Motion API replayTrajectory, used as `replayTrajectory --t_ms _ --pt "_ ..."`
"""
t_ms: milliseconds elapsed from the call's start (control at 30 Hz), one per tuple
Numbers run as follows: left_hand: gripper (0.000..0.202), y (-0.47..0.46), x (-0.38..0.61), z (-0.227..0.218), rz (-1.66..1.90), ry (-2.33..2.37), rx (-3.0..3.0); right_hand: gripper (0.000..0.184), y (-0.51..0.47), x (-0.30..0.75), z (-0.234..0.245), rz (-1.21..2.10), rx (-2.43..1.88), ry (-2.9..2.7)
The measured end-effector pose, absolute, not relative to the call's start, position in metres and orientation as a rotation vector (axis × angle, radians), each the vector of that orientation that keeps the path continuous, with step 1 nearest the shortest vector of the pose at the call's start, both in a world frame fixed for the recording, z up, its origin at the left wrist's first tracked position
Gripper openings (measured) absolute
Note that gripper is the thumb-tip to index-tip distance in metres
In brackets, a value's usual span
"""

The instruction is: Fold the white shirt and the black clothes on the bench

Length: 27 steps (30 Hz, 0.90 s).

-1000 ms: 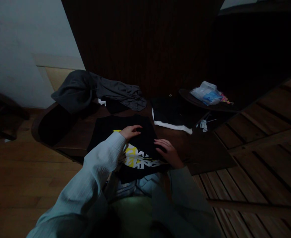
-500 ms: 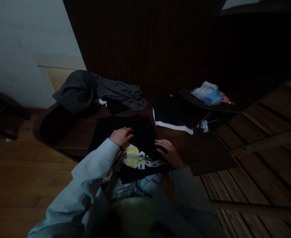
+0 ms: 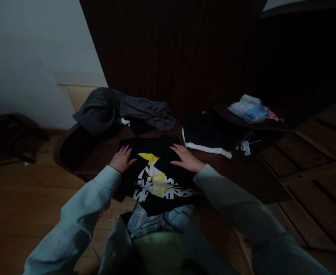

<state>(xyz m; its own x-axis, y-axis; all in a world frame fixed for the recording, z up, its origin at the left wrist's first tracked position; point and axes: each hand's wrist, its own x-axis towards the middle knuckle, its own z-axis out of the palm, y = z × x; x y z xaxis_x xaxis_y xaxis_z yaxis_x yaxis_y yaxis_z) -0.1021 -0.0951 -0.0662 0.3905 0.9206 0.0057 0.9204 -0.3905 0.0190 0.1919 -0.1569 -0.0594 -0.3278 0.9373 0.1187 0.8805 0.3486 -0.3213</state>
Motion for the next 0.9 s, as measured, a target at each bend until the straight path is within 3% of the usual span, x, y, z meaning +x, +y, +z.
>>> replayTrajectory --t_ms 233,900 --pt "0.066 -0.1 -0.088 -0.088 0.151 1.845 2.653 0.066 -0.14 0.174 -0.086 0.096 -1.834 -2.299" --pt "0.067 -0.057 -0.086 -0.08 0.031 1.656 2.696 0.072 -0.135 0.186 -0.091 0.04 -1.956 -2.262"
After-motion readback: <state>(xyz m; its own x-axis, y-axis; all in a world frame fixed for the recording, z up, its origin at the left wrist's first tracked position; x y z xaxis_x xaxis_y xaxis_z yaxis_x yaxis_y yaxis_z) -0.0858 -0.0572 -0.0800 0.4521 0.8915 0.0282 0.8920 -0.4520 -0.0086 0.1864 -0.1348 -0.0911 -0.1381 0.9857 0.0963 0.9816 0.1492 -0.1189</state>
